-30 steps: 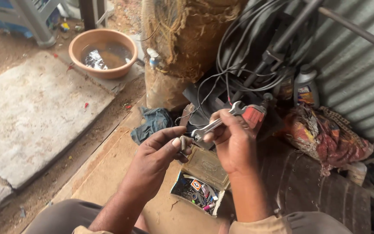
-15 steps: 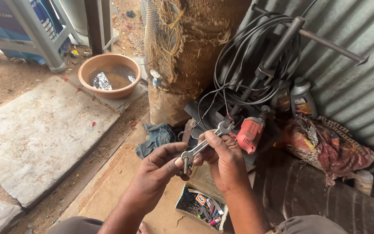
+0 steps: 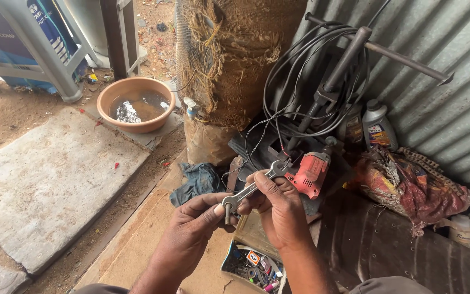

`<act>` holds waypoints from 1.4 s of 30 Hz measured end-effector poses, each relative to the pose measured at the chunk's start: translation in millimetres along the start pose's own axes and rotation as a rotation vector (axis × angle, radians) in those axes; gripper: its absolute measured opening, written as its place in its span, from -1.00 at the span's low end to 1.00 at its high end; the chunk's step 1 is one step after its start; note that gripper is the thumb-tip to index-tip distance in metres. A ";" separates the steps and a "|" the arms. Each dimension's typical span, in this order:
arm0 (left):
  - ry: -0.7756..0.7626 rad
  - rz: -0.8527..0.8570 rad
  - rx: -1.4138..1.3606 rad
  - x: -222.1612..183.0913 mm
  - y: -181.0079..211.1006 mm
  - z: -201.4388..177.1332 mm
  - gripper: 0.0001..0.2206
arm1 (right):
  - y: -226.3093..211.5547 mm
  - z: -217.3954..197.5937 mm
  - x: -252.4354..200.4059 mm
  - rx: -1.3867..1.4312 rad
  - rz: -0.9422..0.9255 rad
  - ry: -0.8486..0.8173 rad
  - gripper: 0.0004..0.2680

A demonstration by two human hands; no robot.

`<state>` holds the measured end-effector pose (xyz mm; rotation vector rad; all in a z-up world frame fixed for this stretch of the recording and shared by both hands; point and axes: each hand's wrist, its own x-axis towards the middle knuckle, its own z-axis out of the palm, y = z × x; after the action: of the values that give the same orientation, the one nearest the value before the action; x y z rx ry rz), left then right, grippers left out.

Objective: Repairing a small electrical component by connecting a wire.

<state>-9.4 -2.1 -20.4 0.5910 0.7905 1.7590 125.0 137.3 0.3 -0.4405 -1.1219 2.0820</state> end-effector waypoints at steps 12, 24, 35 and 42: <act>0.031 -0.012 0.007 -2.4 4.2 2.5 -0.70 | 0.6 -2.0 0.1 -0.010 0.005 0.003 -0.85; 0.193 0.045 0.230 4.1 -9.3 -17.2 -0.74 | 5.2 -37.7 22.9 -0.352 -0.159 -0.085 -0.74; 0.357 0.050 0.374 3.4 -2.3 -6.2 -0.79 | 249.0 -286.6 -4.0 -1.799 0.699 -0.283 -0.78; 0.328 0.002 0.398 5.9 -2.7 -2.6 -0.78 | 262.3 -277.9 -26.4 -1.712 0.757 -0.282 -0.79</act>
<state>-11.5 3.5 -24.1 0.5665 1.3889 1.7335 193.4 184.0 -373.8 -1.5096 -3.0926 1.0752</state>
